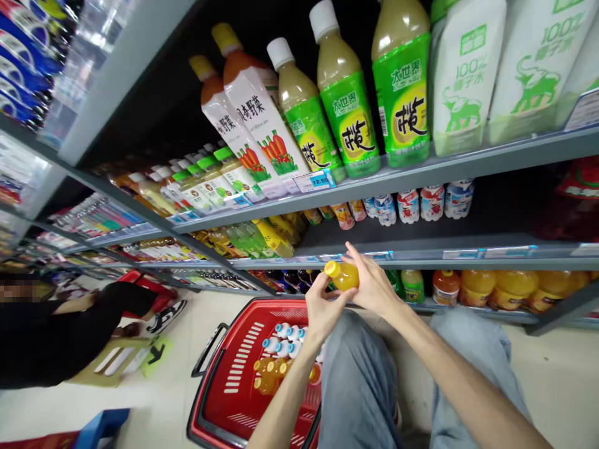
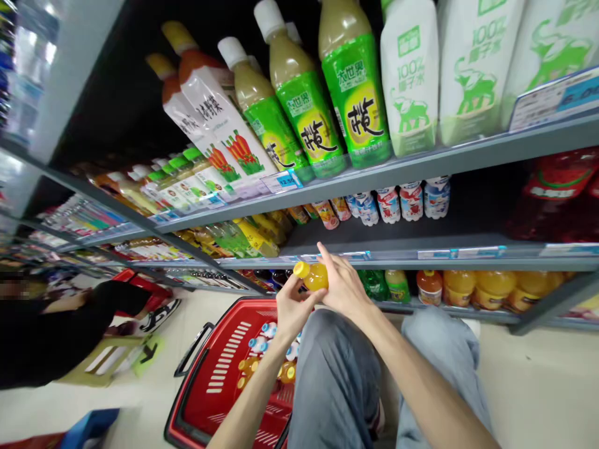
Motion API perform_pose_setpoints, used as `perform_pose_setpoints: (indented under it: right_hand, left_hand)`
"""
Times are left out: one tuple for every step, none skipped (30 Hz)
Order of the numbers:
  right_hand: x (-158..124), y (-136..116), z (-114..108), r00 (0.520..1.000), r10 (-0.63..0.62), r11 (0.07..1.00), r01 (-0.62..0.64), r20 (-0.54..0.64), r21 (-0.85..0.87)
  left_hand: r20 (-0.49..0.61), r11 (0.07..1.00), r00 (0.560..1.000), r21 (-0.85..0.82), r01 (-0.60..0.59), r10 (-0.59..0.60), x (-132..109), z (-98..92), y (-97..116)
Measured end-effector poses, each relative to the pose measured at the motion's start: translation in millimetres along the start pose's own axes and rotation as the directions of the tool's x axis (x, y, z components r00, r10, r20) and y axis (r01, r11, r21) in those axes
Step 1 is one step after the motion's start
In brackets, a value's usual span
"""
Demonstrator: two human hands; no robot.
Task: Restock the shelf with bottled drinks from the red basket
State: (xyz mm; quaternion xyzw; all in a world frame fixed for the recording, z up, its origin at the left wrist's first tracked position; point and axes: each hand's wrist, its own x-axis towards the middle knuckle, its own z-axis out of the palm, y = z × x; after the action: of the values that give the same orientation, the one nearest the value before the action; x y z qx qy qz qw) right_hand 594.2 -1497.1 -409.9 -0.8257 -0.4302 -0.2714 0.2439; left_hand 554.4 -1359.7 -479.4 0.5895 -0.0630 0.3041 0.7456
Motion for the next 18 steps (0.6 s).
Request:
perform_pose_setpoints:
  right_hand:
    - [1,-1,-2,1.000,0.014,1.000,-0.014,-0.010,-0.006]
    - [2,-2,-5,0.999,0.029,1.000,-0.029,-0.018,-0.008]
    - [2,-3,-7,0.999,0.045,0.999,-0.045,-0.023,-0.005]
    - [3,-4,-10,0.998,0.061,0.998,-0.061,-0.024,0.002]
    - [3,-4,-13,0.997,0.077,0.997,-0.077,-0.022,0.011]
    - [3,-4,-15,0.996,0.093,0.995,-0.093,-0.017,0.019]
    - [4,-4,-17,0.994,0.109,0.994,-0.108,-0.013,0.025]
    - [4,-4,-19,0.992,0.122,0.992,-0.122,-0.009,0.027]
    - [5,-4,-19,0.991,0.132,0.991,-0.132,-0.009,0.026]
    - [5,-3,-20,0.990,0.139,0.990,-0.139,-0.012,0.024]
    - [5,-3,-20,0.990,0.144,0.989,-0.143,-0.014,0.023]
    - [6,-3,-19,0.989,0.146,0.989,-0.145,-0.013,0.022]
    - [6,-2,-19,0.989,0.147,0.989,-0.146,-0.011,0.022]
    - [6,-2,-18,0.989,0.147,0.989,-0.147,-0.006,0.023]
    - [6,-2,-17,0.989,0.147,0.989,-0.147,0.001,0.023]
    - [6,-2,-16,0.989,0.146,0.989,-0.146,0.008,0.022]
    - [6,-1,-15,0.989,0.145,0.989,-0.145,0.014,0.018]
    - [6,-1,-14,0.990,0.142,0.990,-0.142,0.019,0.013]
  left_hand:
    - [-0.014,1.000,1.000,-0.015,0.004,-0.004,4,-2.1,1]
    - [-0.029,1.000,1.000,-0.024,0.004,-0.005,8,-4.3,3]
    - [-0.045,1.000,0.999,-0.025,-0.003,0.001,12,-6.7,4]
    - [-0.065,1.000,0.998,-0.018,-0.013,0.012,17,-9.2,5]
    - [-0.091,1.000,0.996,-0.006,-0.025,0.025,22,-12.0,7]
    - [-0.122,0.999,0.992,0.011,-0.037,0.038,27,-14.9,8]
    - [-0.158,0.998,0.986,0.033,-0.048,0.053,33,-18.0,9]
    - [-0.195,0.997,0.978,0.057,-0.061,0.071,40,-21.1,11]
    - [-0.227,0.994,0.970,0.080,-0.073,0.089,47,-24.3,12]
    - [-0.253,0.992,0.962,0.098,-0.083,0.105,55,-27.6,14]
    - [-0.272,0.990,0.955,0.108,-0.090,0.116,63,-30.8,15]
    - [-0.286,0.990,0.951,0.107,-0.092,0.119,71,-33.9,16]
    - [-0.295,0.991,0.949,0.098,-0.090,0.115,78,-36.9,18]
    - [-0.299,0.993,0.948,0.084,-0.085,0.107,85,-39.7,19]
    - [-0.301,0.994,0.948,0.072,-0.083,0.101,91,-42.2,21]
    - [-0.302,0.994,0.948,0.065,-0.089,0.104,96,-44.2,22]
    - [-0.301,0.993,0.946,0.066,-0.100,0.116,100,-45.8,24]
    - [-0.303,0.990,0.943,0.077,-0.118,0.136,104,-46.7,25]
